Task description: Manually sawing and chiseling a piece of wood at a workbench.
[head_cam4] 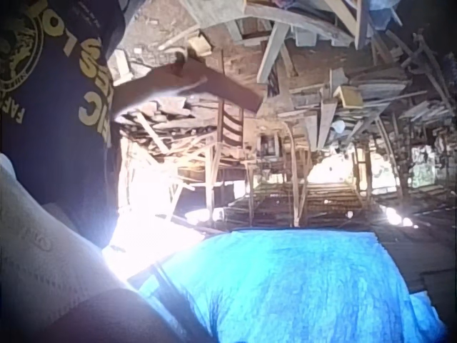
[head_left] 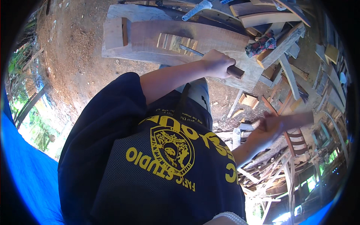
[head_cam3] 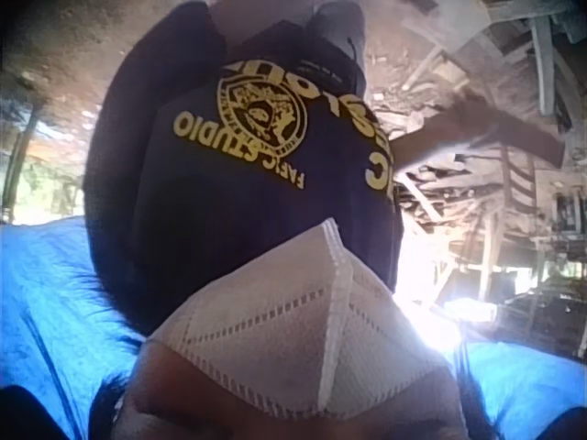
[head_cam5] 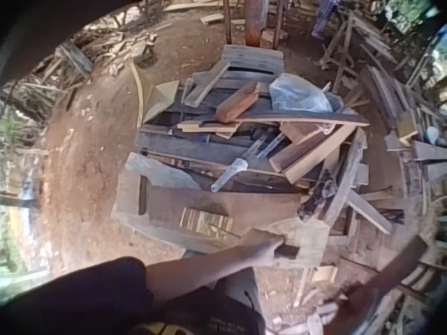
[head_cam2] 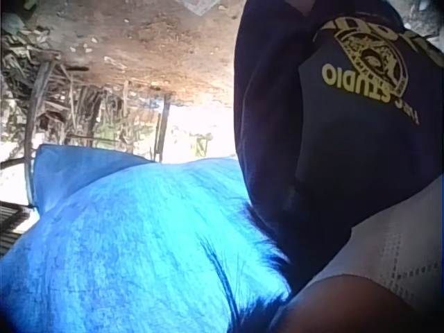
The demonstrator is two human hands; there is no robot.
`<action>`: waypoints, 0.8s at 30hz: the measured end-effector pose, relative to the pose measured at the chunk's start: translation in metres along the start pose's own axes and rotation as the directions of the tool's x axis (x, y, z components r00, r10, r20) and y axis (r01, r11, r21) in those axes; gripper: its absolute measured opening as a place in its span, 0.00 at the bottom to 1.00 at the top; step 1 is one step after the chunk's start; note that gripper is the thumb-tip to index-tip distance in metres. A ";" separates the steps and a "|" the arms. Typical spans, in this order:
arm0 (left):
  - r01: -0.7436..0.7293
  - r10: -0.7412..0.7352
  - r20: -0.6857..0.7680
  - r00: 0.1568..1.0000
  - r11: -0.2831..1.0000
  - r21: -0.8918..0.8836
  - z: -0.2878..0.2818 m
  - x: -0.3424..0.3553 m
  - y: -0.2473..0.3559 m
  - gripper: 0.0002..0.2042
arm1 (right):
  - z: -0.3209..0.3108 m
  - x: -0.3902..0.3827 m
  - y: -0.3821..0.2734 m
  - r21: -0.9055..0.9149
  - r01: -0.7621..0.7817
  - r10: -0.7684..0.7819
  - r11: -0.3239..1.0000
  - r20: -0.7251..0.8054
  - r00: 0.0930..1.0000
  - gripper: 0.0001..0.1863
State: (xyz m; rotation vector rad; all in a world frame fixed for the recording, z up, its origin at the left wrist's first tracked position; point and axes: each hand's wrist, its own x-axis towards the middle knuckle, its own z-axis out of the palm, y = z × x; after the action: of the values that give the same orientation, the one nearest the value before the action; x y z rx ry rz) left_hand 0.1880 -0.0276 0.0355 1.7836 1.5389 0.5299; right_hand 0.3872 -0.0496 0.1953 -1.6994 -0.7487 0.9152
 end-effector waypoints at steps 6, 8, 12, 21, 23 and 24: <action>0.052 -0.051 0.094 0.994 0.999 -0.003 -0.001 0.000 -0.001 0.12 | -0.002 -0.019 0.024 -0.457 -0.184 0.328 0.870 0.259 0.908 0.24; 0.022 -0.023 0.061 0.998 1.000 0.011 -0.004 0.000 -0.003 0.12 | -0.001 -0.021 0.025 -0.407 -0.246 0.408 0.880 0.380 0.831 0.22; -0.035 0.035 -0.003 0.999 0.999 -0.021 -0.003 -0.004 -0.005 0.10 | -0.001 -0.016 0.022 0.010 -0.005 0.007 1.000 -0.207 0.978 0.22; -0.061 0.058 -0.059 0.997 0.997 -0.050 -0.018 -0.009 -0.003 0.10 | -0.001 -0.040 0.046 -0.064 -0.343 0.348 0.937 0.234 0.908 0.20; -0.080 0.070 -0.073 0.995 0.987 -0.140 -0.032 -0.016 -0.009 0.12 | -0.014 -0.028 0.045 0.040 -0.353 0.348 0.935 0.090 0.933 0.20; -0.097 0.081 -0.086 0.993 0.976 -0.193 -0.041 -0.021 -0.015 0.13 | -0.019 -0.020 0.046 0.062 -0.375 0.373 0.925 0.036 0.927 0.19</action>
State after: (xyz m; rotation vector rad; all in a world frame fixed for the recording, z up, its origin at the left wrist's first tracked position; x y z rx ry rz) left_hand 0.1447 -0.0375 0.0547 1.7020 1.4094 0.7759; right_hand 0.3958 -0.0887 0.1591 -1.8061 -0.4043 1.2100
